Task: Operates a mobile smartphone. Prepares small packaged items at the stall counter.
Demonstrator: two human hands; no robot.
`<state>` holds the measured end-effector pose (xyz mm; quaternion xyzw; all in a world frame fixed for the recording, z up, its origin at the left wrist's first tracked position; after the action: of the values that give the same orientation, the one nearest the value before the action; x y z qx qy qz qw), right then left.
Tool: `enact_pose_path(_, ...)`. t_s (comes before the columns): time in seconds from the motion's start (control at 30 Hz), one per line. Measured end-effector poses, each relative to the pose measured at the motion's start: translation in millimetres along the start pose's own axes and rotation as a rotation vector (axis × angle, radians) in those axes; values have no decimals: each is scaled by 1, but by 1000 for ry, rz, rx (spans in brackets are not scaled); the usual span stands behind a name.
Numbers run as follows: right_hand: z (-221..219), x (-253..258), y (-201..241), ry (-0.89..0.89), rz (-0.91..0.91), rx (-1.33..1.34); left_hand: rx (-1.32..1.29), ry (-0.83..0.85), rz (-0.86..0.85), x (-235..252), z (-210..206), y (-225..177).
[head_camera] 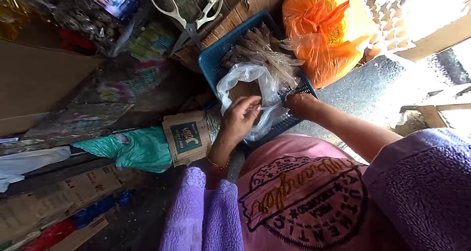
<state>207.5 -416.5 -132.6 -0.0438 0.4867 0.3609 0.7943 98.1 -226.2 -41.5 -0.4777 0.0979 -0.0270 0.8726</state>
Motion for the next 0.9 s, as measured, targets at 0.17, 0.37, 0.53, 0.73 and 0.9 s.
enact_pose_path(0.17, 2, 11, 3, 0, 28, -59, -36, 71, 11, -17, -12, -12)
enact_pose_path(0.37, 0, 8, -2, -20, 85, -100, -11, -19, 10, -15, -20, -4)
enact_pose_path(0.53, 6, 3, 1, -45, 104, -88, -22, -10, -11, -2, -29, -3)
enact_pose_path(0.73, 17, -7, 8, 57, 113, -147, -50, 11, -7, 3, -27, -11)
enact_pose_path(0.9, 22, -16, 11, 69, 146, -163, -65, -28, -50, 2, -28, -13)
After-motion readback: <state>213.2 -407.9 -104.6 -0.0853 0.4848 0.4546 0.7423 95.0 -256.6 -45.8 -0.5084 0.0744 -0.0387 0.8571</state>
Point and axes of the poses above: each hand's wrist, its own x-axis towards the middle knuckle, its own z-axis out of the back of the hand, y = z × x, the point moved 4 cm from there along x, towards the middle knuckle, and after that the axes turned 11 degrees about y, right-handed, at the moved point
